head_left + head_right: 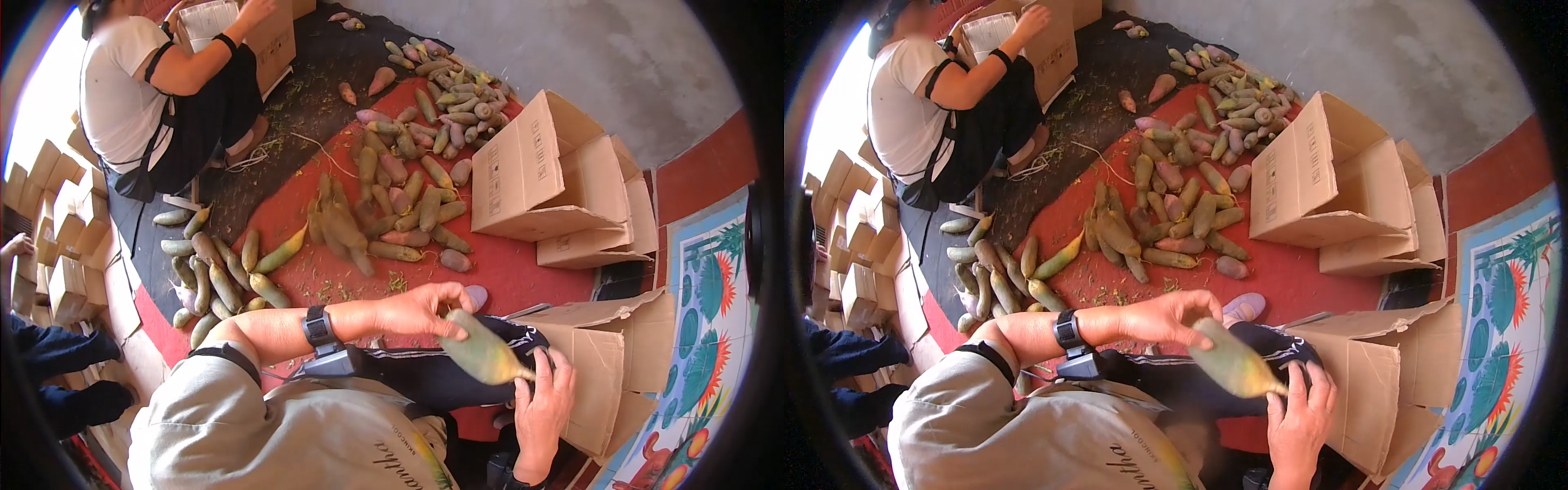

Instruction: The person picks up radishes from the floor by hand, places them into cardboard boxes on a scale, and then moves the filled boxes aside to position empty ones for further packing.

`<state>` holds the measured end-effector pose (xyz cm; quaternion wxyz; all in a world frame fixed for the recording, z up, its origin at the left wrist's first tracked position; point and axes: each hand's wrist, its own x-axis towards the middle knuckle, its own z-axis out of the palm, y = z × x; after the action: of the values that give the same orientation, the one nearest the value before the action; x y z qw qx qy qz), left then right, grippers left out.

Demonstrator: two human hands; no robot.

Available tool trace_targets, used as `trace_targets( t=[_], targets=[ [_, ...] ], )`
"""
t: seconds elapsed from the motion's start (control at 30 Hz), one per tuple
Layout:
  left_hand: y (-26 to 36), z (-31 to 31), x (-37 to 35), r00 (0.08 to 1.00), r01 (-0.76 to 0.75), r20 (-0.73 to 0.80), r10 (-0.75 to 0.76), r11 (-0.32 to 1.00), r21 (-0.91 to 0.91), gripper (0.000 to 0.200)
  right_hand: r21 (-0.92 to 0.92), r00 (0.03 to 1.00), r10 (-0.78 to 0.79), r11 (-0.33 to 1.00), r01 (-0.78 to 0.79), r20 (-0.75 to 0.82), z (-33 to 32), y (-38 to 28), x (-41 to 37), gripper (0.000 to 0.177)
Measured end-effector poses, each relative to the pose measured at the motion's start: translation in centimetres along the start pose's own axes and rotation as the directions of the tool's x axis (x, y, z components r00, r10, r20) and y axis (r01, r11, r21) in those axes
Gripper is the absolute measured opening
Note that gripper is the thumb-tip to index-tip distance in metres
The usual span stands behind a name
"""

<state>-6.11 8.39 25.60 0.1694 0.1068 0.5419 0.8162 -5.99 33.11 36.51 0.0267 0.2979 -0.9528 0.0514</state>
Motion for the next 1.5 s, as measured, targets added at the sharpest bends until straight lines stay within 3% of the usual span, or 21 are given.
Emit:
trace_targets(
  t=[0.1, 0.13, 0.2, 0.23, 0.37, 0.4, 0.47, 0.5, 0.53, 0.6, 0.67, 0.77, 0.97, 1.03, 1.07, 1.13, 1.17, 1.23, 1.27, 1.33, 1.5],
  targets=[
    [-0.6, 0.3, 0.0, 0.999, -0.024, 0.048, 0.026, 0.999, -0.041, 0.033, 0.037, 0.974, -0.008, 0.999, 0.000, 0.227, -1.3, 0.7, -0.7, 0.045],
    [-0.5, 0.3, 0.0, 0.999, 0.008, 0.049, -0.005, 0.998, -0.059, 0.034, 0.037, 0.974, -0.009, 0.999, 0.000, 0.226, -1.1, 0.6, -0.9, 0.045],
    [-0.4, 0.3, 0.1, 0.998, 0.038, 0.052, -0.034, 0.996, -0.076, 0.035, 0.299, 0.994, -0.104, 0.949, 0.103, -0.012, -0.2, 0.2, -1.4, 0.012],
    [-0.4, 0.4, 0.2, 0.996, 0.046, 0.078, -0.038, 0.993, -0.111, 0.035, 0.509, 1.000, 0.027, 0.861, -0.022, -0.002, 0.4, 0.1, -1.9, 0.007],
    [0.3, 1.5, 0.2, 0.988, 0.128, 0.107, -0.109, 0.973, -0.190, 0.035, 0.724, 0.942, 0.334, 0.657, -0.211, -0.029, -0.2, 1.2, -2.8, 0.025],
    [0.3, 1.3, 0.2, 0.989, 0.127, 0.103, -0.109, 0.974, -0.187, 0.035, 0.574, 0.929, 0.345, 0.792, -0.210, -0.136, -1.1, 2.2, -3.0, 0.024],
    [0.0, 0.5, 0.2, 0.979, 0.197, 0.095, -0.179, 0.947, -0.254, 0.034, 0.554, 0.802, 0.489, 0.795, -0.247, -0.344, -2.2, 5.8, -4.8, 0.024],
    [-0.8, -0.5, 0.2, 0.990, 0.143, 0.016, -0.142, 0.985, -0.095, 0.033, 0.797, 0.661, 0.695, 0.554, -0.240, -0.284, -3.0, 7.6, -5.5, 0.024],
    [-1.7, -1.4, 0.0, 0.991, 0.114, -0.068, -0.114, 0.993, 0.006, 0.030, 0.829, 0.556, 0.741, 0.538, -0.154, -0.377, -3.9, 10.5, -6.9, 0.023],
    [-4.5, -4.2, -1.3, 0.953, 0.185, -0.242, -0.180, 0.983, -0.004, 0.030, 0.770, 0.536, 0.689, 0.629, -0.110, -0.487, -7.0, 11.6, -8.4, 0.023],
    [-7.4, -7.2, -3.2, 0.874, 0.306, -0.445, -0.195, 0.933, 0.191, 0.029, 0.829, 0.300, 0.787, 0.558, 0.025, -0.539, -9.1, 13.6, -10.3, 0.040],
    [-11.2, -10.5, -7.6, 0.795, 0.532, -0.600, -0.086, 0.576, 0.621, 0.031, 0.658, 0.231, 0.690, 0.723, -0.210, -0.686, -9.5, 13.8, -9.1, 0.034],
    [-16.5, -13.9, -18.0, 0.608, 0.792, -0.688, -0.395, 0.250, 0.557, 0.028, 0.324, 0.523, 0.679, 0.719, -0.614, -0.515, -4.1, 25.2, -12.2, 0.031],
    [-24.8, -17.7, -23.1, 0.492, 0.799, -0.738, -0.461, -0.097, 0.593, 0.030, 0.273, 0.573, 0.726, 0.680, -0.680, -0.382, -1.9, 29.3, -13.7, 0.030],
    [-26.6, -18.7, -26.0, 0.632, 0.174, -0.487, -0.603, -0.502, 0.847, 0.015, 0.264, 0.580, 0.750, 0.657, -0.706, -0.317, -0.9, 30.9, -14.3, 0.029],
    [-27.0, -18.8, -29.4, 0.425, 0.897, -0.823, -0.375, 0.053, 0.439, 0.033, 0.272, 0.576, 0.787, 0.617, -0.738, -0.223, 0.5, 33.5, -15.2, 0.029],
    [-24.8, -17.8, -29.5, 0.417, 0.901, -0.826, -0.378, 0.055, 0.430, 0.033, 0.289, 0.569, 0.801, 0.598, -0.748, -0.186, 1.1, 34.4, -15.6, 0.028],
    [-18.2, -15.4, -28.8, -0.002, 0.997, -0.890, -0.456, 0.069, -0.037, 0.049, 0.335, 0.556, 0.820, 0.567, -0.753, -0.138, 1.7, 35.9, -16.0, 0.028],
    [-25.7, -19.8, -33.4, 0.154, 0.967, -0.885, -0.439, -0.116, 0.226, 0.043, 0.360, 0.544, 0.830, 0.547, -0.756, -0.119, 1.9, 36.5, -16.4, 0.027],
    [-21.1, -18.3, -32.6, -0.062, 0.989, -0.949, -0.310, 0.106, -0.099, 0.038, 0.346, 0.563, 0.808, 0.585, -0.734, -0.172, 1.8, 36.4, -16.0, 0.028],
    [-20.6, -18.0, -34.5, -0.143, 0.974, -0.963, -0.227, 0.142, -0.178, 0.046, 0.355, 0.586, 0.747, 0.665, -0.658, -0.314, 1.8, 35.3, -14.8, 0.031]
  ],
)
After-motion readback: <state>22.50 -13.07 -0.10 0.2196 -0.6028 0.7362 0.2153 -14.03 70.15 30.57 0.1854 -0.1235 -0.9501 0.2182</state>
